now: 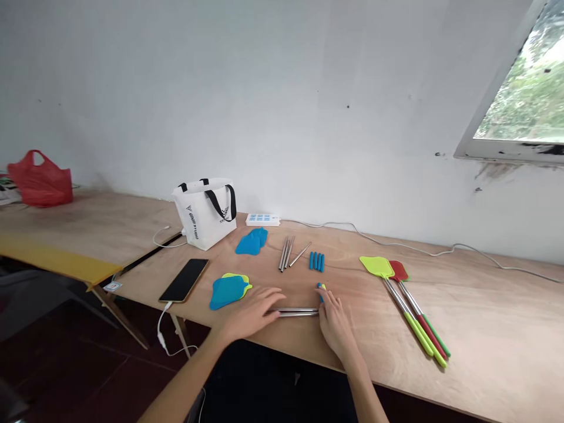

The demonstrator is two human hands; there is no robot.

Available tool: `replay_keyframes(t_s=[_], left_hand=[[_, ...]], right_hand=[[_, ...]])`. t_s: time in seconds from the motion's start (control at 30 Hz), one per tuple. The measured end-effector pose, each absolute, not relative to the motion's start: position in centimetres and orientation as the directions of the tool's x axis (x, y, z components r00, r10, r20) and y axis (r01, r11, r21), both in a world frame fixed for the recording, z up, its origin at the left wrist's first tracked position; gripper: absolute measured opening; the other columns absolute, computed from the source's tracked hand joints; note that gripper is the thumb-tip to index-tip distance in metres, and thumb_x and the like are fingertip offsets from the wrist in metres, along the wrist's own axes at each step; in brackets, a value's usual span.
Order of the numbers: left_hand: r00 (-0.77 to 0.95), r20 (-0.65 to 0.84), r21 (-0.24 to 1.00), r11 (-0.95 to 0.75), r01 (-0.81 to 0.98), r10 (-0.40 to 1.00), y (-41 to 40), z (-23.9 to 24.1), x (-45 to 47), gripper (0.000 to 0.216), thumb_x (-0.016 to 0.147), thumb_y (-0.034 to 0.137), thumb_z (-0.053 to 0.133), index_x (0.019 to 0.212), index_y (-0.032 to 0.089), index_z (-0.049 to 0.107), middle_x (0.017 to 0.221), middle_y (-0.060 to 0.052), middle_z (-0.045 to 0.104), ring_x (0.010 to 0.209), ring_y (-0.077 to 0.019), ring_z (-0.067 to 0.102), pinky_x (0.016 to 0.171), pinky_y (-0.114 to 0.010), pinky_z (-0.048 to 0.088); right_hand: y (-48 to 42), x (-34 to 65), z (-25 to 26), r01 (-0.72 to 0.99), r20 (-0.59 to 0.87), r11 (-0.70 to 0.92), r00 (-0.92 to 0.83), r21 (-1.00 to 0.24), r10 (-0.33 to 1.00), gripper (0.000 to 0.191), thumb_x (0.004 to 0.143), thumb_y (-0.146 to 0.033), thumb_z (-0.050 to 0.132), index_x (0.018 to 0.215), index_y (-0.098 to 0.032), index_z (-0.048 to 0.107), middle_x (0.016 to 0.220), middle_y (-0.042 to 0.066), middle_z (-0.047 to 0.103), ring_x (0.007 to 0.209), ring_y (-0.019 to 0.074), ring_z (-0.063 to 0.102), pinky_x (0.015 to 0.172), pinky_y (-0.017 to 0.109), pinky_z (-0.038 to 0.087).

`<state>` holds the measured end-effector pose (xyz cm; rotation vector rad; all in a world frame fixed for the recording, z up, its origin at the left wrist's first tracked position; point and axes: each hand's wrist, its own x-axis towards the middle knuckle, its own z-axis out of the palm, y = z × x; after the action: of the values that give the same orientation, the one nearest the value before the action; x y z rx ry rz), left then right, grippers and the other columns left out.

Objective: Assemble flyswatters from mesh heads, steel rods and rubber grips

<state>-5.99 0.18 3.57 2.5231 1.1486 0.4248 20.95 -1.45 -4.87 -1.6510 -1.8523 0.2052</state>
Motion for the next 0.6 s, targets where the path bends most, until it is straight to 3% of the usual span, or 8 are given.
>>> replay_keyframes(t_s=[0.17, 0.3, 0.43, 0.6], left_hand=[[0.588, 0.210, 0.436, -0.613, 0.659, 0.781, 0.8, 0.3, -2.5, 0.014, 0.100, 0.033, 0.058, 0.106, 0.026, 0.067, 0.115, -0.005, 0.066, 0.107, -0.0251, 0.060, 0.094, -0.039, 0.044], [0.562, 0.190, 0.525, -0.567, 0.634, 0.805, 1.4, -0.1, -2.7, 0.006, 0.098, 0.029, 0.062, 0.098, 0.023, 0.061, 0.108, -0.002, 0.064, 0.105, -0.0225, 0.058, 0.092, -0.036, 0.044], [0.552, 0.183, 0.573, -0.544, 0.612, 0.814, 1.5, 0.0, -3.2, 0.011, 0.096, 0.030, 0.066, 0.098, 0.023, 0.058, 0.105, -0.001, 0.064, 0.103, -0.0213, 0.057, 0.090, -0.035, 0.043], [0.552, 0.195, 0.539, -0.559, 0.630, 0.811, 1.8, -0.7, -3.2, 0.011, 0.096, 0.032, 0.067, 0.096, 0.023, 0.061, 0.100, 0.000, 0.066, 0.100, -0.0216, 0.059, 0.087, -0.035, 0.042]], right_hand=[[-0.3, 24.7, -6.4, 0.806, 0.467, 0.246, 0.042, -0.538, 0.883, 0.039, 0.094, -0.037, 0.044, 0.128, -0.027, 0.061, 0.138, 0.009, 0.061, 0.130, 0.0263, 0.057, 0.107, 0.048, 0.049], [-1.0, 25.8, -5.5, 0.843, 0.381, 0.137, 0.086, -0.521, 0.921, 0.032, 0.093, -0.042, 0.047, 0.109, -0.024, 0.068, 0.125, 0.011, 0.067, 0.112, 0.0278, 0.067, 0.096, 0.044, 0.054], [-2.1, 24.1, -3.6, 0.861, 0.329, 0.125, 0.051, -0.493, 0.943, 0.038, 0.097, -0.047, 0.045, 0.126, -0.030, 0.064, 0.133, 0.006, 0.065, 0.117, 0.0267, 0.064, 0.096, 0.043, 0.052], [-1.4, 23.2, -4.5, 0.879, 0.416, 0.203, -0.006, -0.432, 0.909, 0.041, 0.096, -0.029, 0.041, 0.130, -0.029, 0.063, 0.132, 0.004, 0.067, 0.123, 0.0262, 0.059, 0.104, 0.047, 0.045]])
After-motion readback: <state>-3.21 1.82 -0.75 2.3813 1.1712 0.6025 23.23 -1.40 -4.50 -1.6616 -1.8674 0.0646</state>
